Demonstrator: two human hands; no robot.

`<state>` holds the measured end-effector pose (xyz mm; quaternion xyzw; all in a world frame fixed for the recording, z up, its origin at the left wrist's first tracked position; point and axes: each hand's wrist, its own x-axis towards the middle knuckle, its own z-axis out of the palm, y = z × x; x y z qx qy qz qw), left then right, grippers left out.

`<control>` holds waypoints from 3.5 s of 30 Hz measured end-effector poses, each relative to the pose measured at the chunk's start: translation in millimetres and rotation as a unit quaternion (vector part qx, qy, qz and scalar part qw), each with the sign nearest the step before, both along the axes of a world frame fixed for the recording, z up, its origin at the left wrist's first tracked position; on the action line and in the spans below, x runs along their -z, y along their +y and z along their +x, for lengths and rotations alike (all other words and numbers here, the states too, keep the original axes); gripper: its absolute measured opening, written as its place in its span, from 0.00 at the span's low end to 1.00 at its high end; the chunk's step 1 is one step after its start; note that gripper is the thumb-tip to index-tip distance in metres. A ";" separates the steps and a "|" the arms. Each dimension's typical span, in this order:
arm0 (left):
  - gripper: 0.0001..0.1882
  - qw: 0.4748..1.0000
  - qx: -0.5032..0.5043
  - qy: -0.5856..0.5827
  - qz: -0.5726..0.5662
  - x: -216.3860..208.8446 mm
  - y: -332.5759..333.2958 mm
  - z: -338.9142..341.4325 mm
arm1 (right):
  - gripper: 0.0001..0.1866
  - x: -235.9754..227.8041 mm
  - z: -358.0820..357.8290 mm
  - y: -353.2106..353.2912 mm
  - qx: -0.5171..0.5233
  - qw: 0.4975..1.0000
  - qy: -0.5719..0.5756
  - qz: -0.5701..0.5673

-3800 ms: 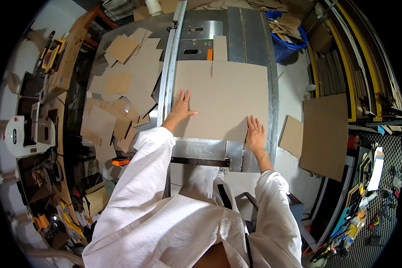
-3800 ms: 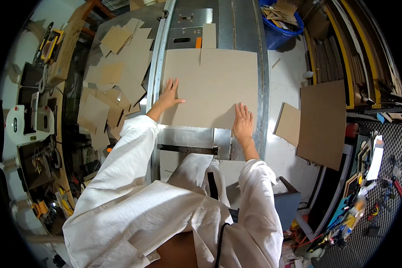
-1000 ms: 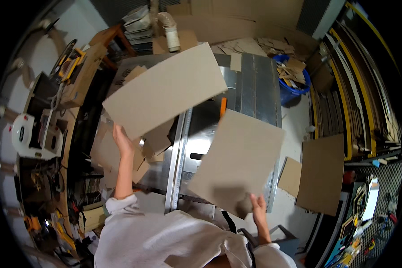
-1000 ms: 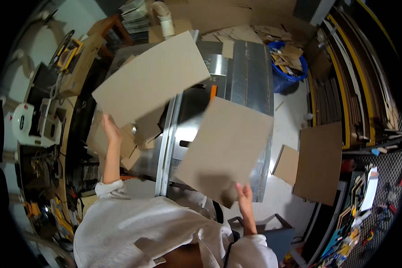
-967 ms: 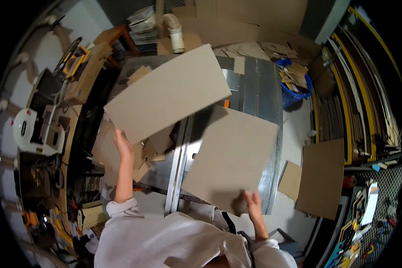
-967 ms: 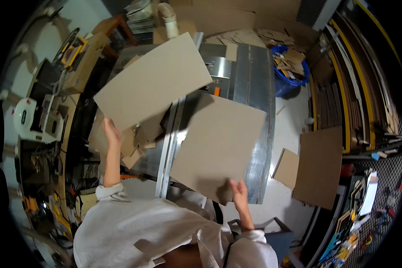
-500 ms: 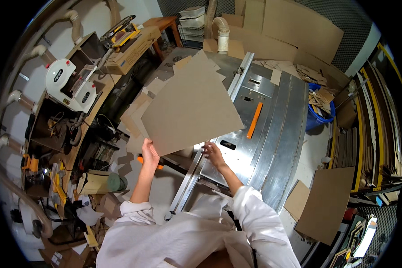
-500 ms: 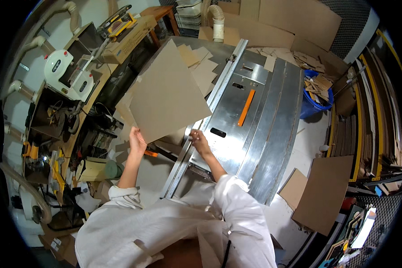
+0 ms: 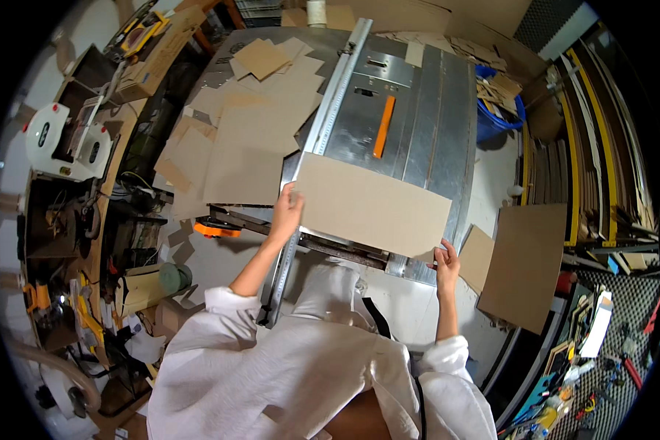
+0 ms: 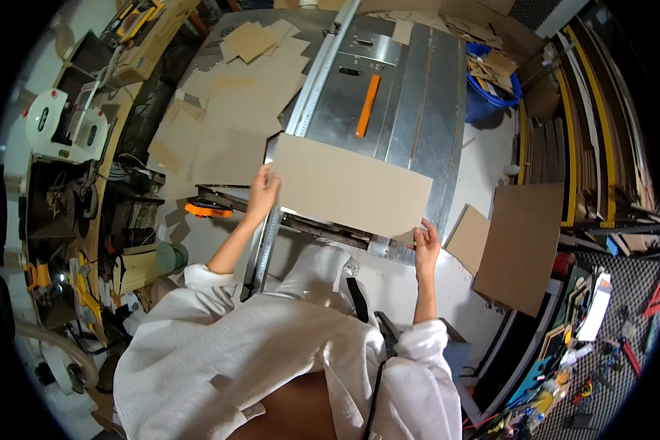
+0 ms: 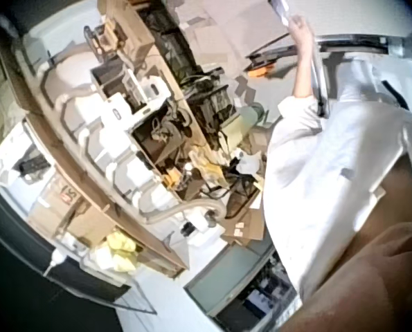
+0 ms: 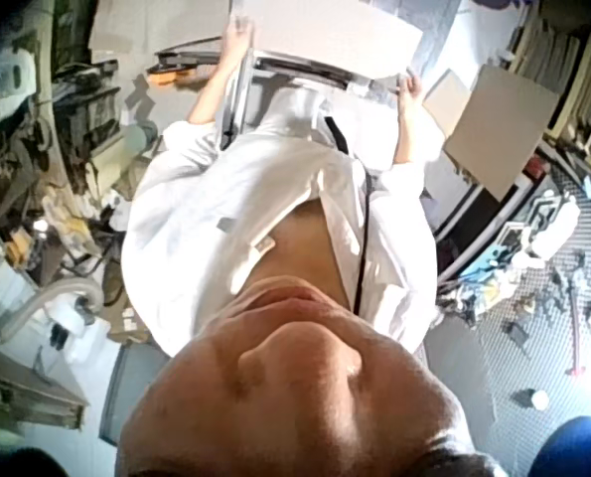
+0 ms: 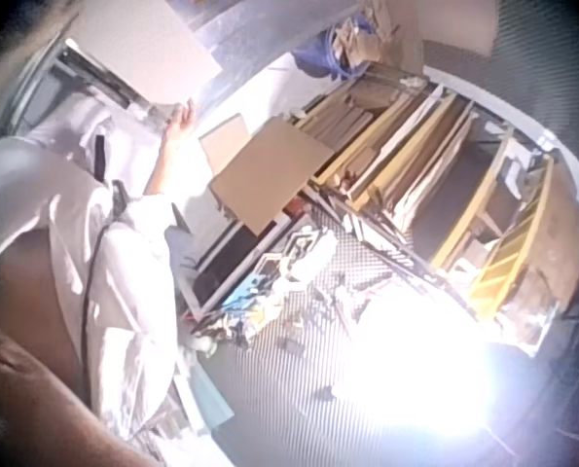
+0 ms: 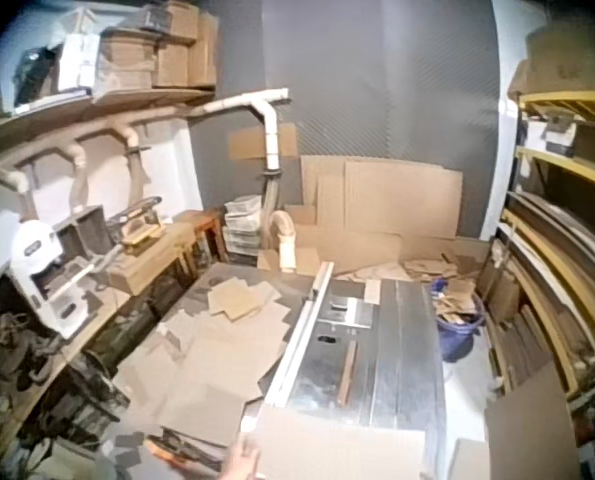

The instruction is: The person assembles a small wooden picture frame, cuts a piece of cardboard on a table saw, and places two small figurines on the cardboard. They then use a pen to draw around the figurines on the cardboard.

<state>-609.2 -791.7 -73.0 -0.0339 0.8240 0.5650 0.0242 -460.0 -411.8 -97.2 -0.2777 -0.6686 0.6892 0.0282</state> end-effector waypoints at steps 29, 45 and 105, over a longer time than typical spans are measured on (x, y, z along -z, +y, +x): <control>0.36 0.855 0.434 0.059 -0.278 64.3 39.8 -55.5 | 0.26 115.3 -72.4 42.7 0.053 0.982 -0.062 0.173; 0.52 0.802 0.471 0.055 -0.363 98.4 67.4 -150.6 | 0.31 87.7 -143.0 11.3 -0.246 0.803 -0.027 0.542; 0.13 0.902 -0.335 -0.013 0.272 -23.0 -100.2 -15.0 | 0.32 -81.5 -32.4 -117.8 -0.283 0.854 0.187 0.395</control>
